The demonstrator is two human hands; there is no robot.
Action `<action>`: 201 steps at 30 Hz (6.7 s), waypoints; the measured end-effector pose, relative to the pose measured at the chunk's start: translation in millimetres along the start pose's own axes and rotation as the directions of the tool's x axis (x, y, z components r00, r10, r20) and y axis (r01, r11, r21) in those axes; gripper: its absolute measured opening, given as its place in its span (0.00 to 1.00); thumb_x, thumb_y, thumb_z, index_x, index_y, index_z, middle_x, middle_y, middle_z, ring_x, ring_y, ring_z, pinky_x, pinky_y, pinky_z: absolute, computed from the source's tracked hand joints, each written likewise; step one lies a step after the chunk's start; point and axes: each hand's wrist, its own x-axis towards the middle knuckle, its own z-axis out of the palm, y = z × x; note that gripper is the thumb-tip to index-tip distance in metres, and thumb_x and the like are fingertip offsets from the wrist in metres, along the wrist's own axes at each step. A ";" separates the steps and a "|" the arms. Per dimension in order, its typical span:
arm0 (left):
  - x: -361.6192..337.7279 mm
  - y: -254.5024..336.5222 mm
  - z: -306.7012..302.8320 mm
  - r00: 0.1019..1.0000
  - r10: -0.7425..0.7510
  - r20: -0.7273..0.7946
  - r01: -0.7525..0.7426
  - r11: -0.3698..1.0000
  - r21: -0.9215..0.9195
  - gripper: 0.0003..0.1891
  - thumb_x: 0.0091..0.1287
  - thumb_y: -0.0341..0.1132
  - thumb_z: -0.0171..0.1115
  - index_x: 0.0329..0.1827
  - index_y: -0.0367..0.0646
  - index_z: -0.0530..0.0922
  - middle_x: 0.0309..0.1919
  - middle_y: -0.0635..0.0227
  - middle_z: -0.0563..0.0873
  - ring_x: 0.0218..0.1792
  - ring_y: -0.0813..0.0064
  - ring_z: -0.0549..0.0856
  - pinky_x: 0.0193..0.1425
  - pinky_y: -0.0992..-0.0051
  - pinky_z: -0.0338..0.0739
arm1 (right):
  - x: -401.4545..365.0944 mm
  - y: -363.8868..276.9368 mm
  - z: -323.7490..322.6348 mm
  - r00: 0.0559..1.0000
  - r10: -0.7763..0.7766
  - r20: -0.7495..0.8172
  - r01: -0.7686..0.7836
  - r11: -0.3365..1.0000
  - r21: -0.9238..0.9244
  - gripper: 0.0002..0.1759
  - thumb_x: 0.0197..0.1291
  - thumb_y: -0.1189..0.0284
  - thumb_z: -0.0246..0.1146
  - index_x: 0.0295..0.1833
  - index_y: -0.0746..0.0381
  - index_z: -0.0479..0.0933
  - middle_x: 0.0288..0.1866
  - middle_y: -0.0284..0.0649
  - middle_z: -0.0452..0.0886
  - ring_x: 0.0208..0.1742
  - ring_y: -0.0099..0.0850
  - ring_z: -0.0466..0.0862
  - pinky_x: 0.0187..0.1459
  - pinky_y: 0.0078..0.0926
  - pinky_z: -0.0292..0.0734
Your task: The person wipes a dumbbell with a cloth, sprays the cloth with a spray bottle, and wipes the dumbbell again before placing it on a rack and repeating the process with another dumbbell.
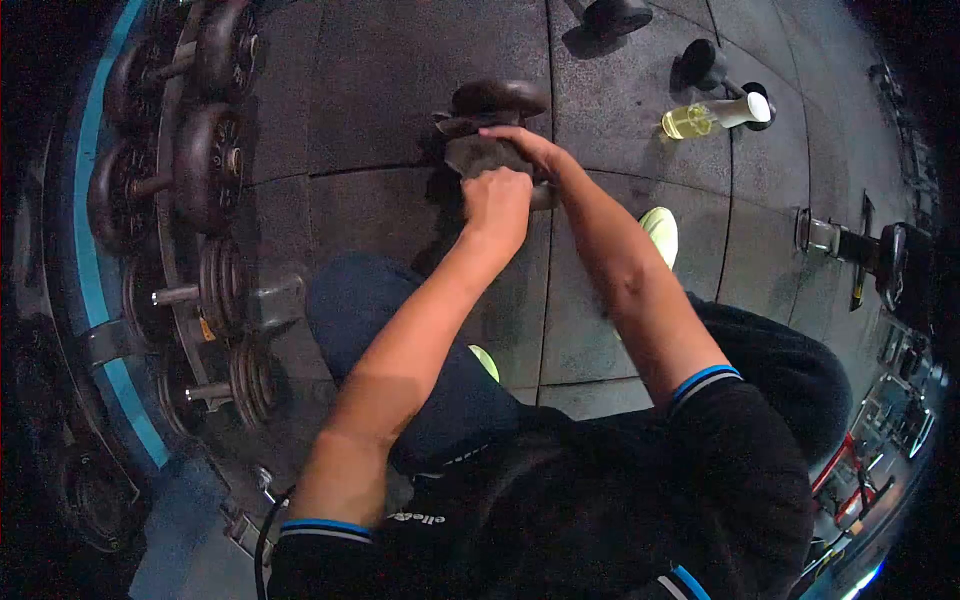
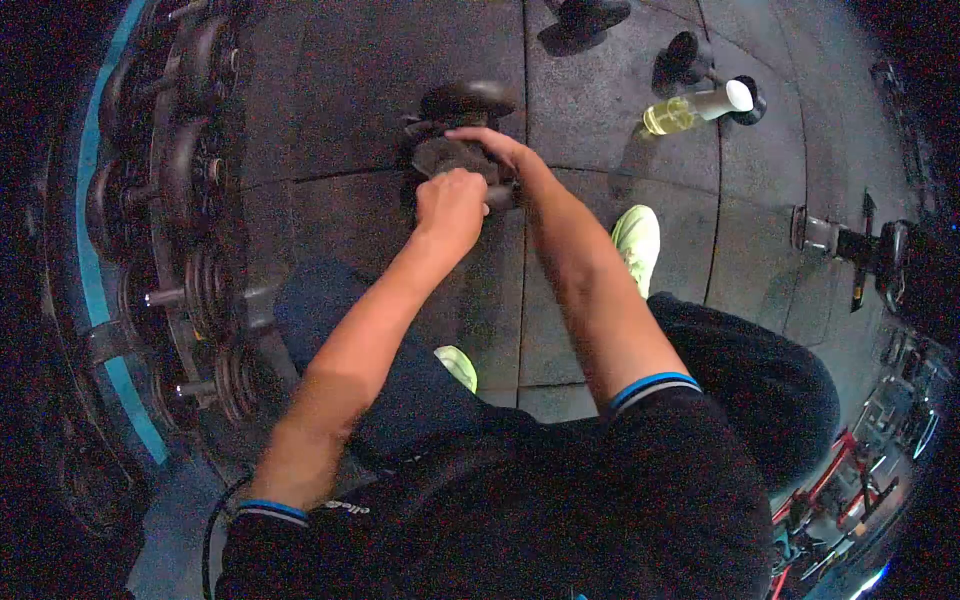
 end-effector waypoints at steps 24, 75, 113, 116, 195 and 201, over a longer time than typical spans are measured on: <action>13.0 10.0 -6.2 0.999 0.017 0.049 -0.020 0.998 0.056 0.04 0.54 0.27 0.65 0.29 0.43 0.87 0.31 0.59 0.89 0.38 0.58 0.90 0.40 0.60 0.83 | -44.9 -63.6 -21.9 0.600 -0.702 0.384 -0.049 -0.511 -0.858 0.17 0.54 0.68 0.69 0.47 0.66 0.79 0.43 0.51 0.84 0.50 0.50 0.83 0.50 0.44 0.79; 101.9 -61.4 65.6 0.816 -0.264 0.515 0.447 0.852 -0.271 0.45 0.59 0.32 0.58 0.77 0.20 0.47 0.66 0.33 0.73 0.67 0.42 0.76 0.72 0.58 0.70 | -326.4 -40.4 -73.4 0.198 -0.879 -0.434 -0.087 0.426 -0.901 0.19 0.68 0.69 0.57 0.58 0.71 0.75 0.51 0.48 0.82 0.49 0.38 0.79 0.57 0.34 0.71; 105.8 -50.4 84.9 0.770 -0.151 0.619 0.364 0.902 -0.233 0.28 0.65 0.36 0.47 0.66 0.31 0.75 0.70 0.44 0.73 0.73 0.49 0.70 0.76 0.58 0.65 | -38.6 -58.9 -43.3 0.358 -0.755 0.550 0.315 -0.456 -0.832 0.29 0.57 0.76 0.59 0.67 0.64 0.69 0.68 0.52 0.72 0.70 0.50 0.72 0.65 0.41 0.72; 107.5 -47.5 100.2 0.775 -0.132 0.618 0.363 0.893 -0.265 0.28 0.65 0.35 0.46 0.67 0.30 0.74 0.71 0.44 0.71 0.73 0.48 0.69 0.77 0.59 0.63 | -47.1 -9.5 -77.2 0.338 -0.914 0.224 0.388 -0.081 -0.918 0.34 0.55 0.77 0.61 0.70 0.62 0.64 0.68 0.54 0.71 0.69 0.55 0.71 0.66 0.44 0.71; 119.0 -21.9 93.9 0.978 -0.077 0.193 0.084 0.996 -0.027 0.09 0.58 0.26 0.64 0.41 0.41 0.88 0.40 0.50 0.89 0.47 0.50 0.89 0.52 0.61 0.85 | -88.7 44.9 -17.1 0.223 -0.974 0.030 0.014 -0.027 -1.000 0.46 0.46 0.75 0.62 0.74 0.77 0.58 0.75 0.60 0.62 0.76 0.59 0.62 0.77 0.47 0.56; 117.2 -34.5 110.0 0.947 -0.296 0.127 0.315 0.932 -0.181 0.14 0.58 0.29 0.66 0.48 0.42 0.86 0.41 0.50 0.88 0.48 0.48 0.88 0.54 0.59 0.84 | -13.0 -96.6 -65.0 0.932 -0.343 0.119 0.001 -0.326 -0.945 0.23 0.60 0.63 0.60 0.59 0.61 0.77 0.59 0.53 0.80 0.55 0.49 0.83 0.56 0.45 0.79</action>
